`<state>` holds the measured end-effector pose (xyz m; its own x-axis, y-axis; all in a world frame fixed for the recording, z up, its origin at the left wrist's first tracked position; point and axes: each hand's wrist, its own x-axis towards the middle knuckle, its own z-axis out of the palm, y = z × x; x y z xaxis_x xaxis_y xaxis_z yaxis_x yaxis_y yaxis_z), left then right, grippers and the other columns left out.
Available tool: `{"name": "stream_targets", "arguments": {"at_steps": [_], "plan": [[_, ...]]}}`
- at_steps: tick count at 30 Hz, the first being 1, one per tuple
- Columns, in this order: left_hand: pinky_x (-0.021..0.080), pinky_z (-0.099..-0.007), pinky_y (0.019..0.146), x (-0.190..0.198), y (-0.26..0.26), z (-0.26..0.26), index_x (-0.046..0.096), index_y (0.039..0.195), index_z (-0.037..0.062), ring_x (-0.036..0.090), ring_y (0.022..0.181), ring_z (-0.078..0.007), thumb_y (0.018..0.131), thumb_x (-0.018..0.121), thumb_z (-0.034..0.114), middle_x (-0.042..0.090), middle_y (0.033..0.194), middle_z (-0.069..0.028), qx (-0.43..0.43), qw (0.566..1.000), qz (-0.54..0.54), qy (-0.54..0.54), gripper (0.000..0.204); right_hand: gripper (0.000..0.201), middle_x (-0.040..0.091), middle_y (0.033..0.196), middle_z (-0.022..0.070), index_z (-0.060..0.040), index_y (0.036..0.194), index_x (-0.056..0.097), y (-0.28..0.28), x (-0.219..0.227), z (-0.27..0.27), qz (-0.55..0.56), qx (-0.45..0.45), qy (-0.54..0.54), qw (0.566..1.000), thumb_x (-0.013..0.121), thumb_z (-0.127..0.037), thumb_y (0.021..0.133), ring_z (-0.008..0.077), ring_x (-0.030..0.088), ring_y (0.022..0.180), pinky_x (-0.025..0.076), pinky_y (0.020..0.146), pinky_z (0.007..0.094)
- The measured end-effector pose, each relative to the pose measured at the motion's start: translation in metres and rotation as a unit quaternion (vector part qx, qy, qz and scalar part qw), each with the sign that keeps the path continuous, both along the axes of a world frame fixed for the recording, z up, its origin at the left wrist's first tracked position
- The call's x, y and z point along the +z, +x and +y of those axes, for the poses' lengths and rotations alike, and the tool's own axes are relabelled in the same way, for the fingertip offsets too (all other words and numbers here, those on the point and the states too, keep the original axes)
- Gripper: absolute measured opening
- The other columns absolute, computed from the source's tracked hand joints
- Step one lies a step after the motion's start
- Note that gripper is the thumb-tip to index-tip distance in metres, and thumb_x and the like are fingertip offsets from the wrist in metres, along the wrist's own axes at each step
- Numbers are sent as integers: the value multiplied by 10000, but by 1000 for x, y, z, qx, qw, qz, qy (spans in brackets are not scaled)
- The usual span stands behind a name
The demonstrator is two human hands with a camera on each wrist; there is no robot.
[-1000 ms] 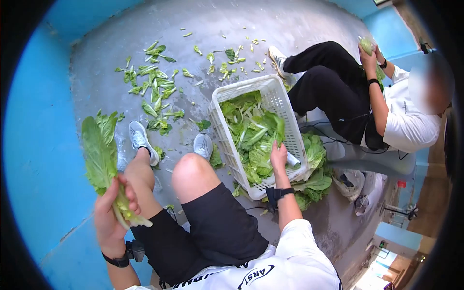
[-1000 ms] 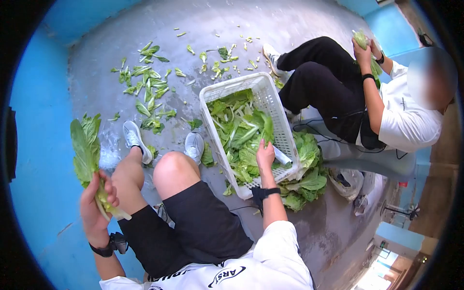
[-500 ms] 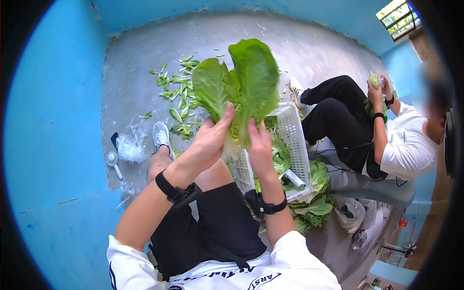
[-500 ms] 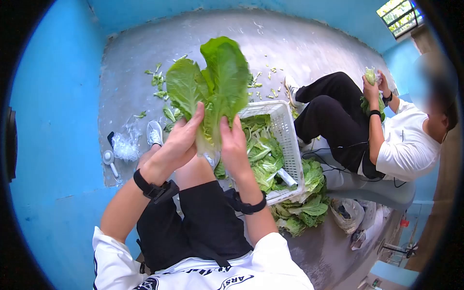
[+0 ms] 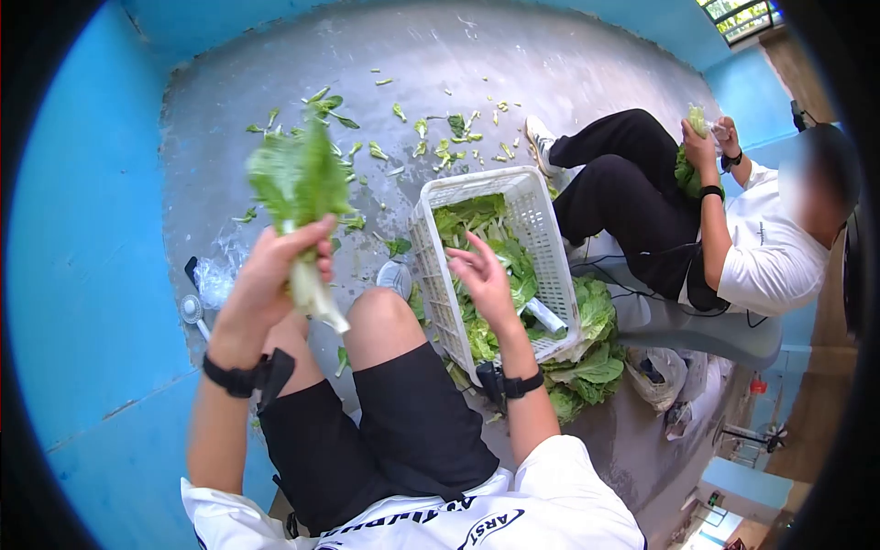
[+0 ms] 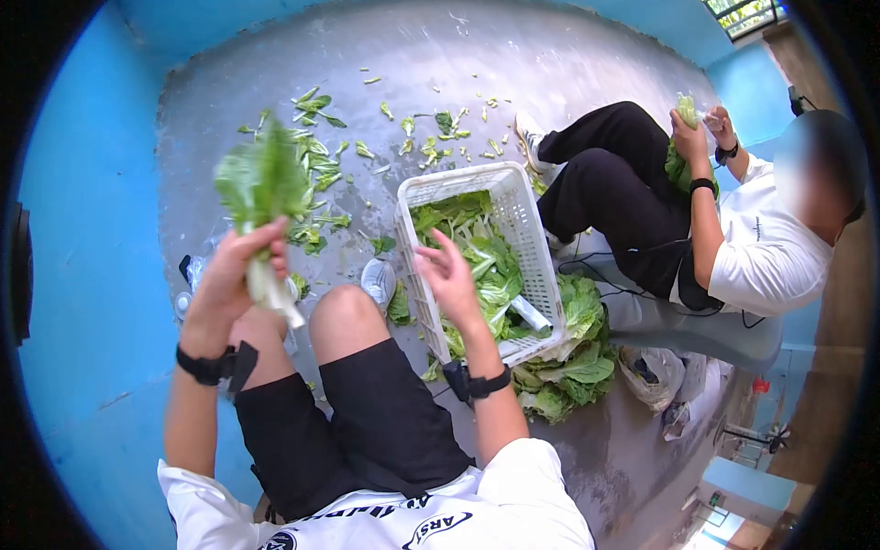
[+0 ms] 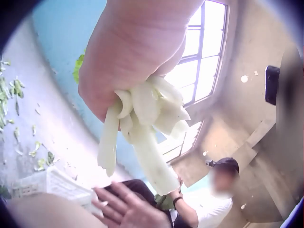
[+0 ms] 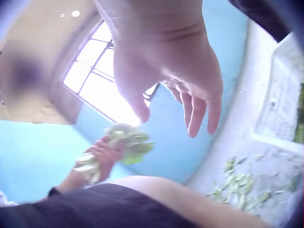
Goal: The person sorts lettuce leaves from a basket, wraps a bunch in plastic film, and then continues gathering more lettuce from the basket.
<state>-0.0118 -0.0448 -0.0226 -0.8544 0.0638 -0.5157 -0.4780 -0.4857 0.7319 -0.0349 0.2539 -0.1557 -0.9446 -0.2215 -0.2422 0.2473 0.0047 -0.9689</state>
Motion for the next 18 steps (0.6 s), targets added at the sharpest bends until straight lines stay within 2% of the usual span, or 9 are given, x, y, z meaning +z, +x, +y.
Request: {"name": "stream_targets", "arguments": {"at_steps": [2, 3, 5, 9, 11, 13, 16, 17, 18], "plan": [[464, -248, 519, 12, 7, -18, 556, 920, 71, 522, 551, -73, 932, 599, 205, 539, 696, 27, 58, 997, -3, -46, 141, 445, 663, 996, 114, 37, 1218, 526, -8, -69, 45, -48, -153, 155, 975, 667, -215, 879, 147, 613, 870, 487, 768, 260], [463, -248, 519, 11, 13, -29, 555, 934, 67, 527, 559, -81, 933, 598, 201, 534, 688, 18, 87, 996, 4, -33, 140, 446, 659, 972, 104, 34, 1178, 552, -9, -106, 68, -72, -216, 188, 955, 689, -245, 858, 135, 602, 843, 479, 732, 248], [448, -247, 515, 11, 24, -48, 540, 959, 69, 511, 563, -88, 950, 569, 208, 506, 674, 14, 149, 989, 8, -6, 143, 412, 650, 909, 74, 14, 1120, 577, -8, -187, 117, -141, -251, 240, 927, 696, -270, 846, 126, 597, 816, 473, 683, 245], [385, -230, 482, -7, 55, -88, 467, 998, 73, 411, 532, -77, 999, 472, 225, 419, 678, 19, 247, 969, 24, 20, 151, 301, 630, 923, 14, -79, 1099, 588, -6, -222, 131, -313, -220, 227, 896, 634, -287, 886, 130, 588, 803, 490, 693, 297], [372, -226, 469, -10, 66, -106, 449, 993, 71, 386, 521, -71, 1009, 448, 225, 398, 678, 20, 276, 961, 21, 14, 155, 301, 624, 941, 26, -86, 1104, 584, -8, -237, 130, -332, -239, 224, 885, 636, -286, 886, 138, 585, 817, 492, 694, 310], [355, -223, 452, -14, 76, -126, 426, 993, 64, 348, 506, -62, 1026, 400, 227, 359, 669, 18, 258, 961, 52, 87, 169, 374, 596, 1036, 66, -80, 1140, 563, -10, -261, 136, -358, -234, 222, 876, 675, -304, 863, 182, 570, 894, 494, 709, 357], [344, -226, 437, -10, 76, -128, 418, 973, 63, 326, 493, -59, 1033, 379, 232, 345, 658, 14, 316, 947, 20, 54, 183, 467, 588, 1044, 77, -50, 1161, 548, -21, -284, 127, -336, -296, 283, 848, 725, -317, 821, 214, 569, 890, 487, 673, 377], [344, -225, 436, -15, 81, -134, 426, 1024, 52, 331, 491, -64, 1032, 378, 228, 350, 658, 12, 321, 946, 27, 43, 182, 505, 624, 961, 77, -20, 1118, 576, -28, -287, 124, -350, -297, 313, 832, 769, -338, 776, 211, 580, 817, 486, 664, 366], [344, -225, 436, -17, 81, -136, 426, 1024, 52, 331, 491, -64, 1032, 378, 228, 350, 658, 12, 322, 946, 20, 38, 182, 505, 624, 961, 77, -20, 1118, 576, -25, -312, 134, -357, -292, 315, 830, 769, -338, 776, 211, 580, 817, 486, 664, 366]]}}
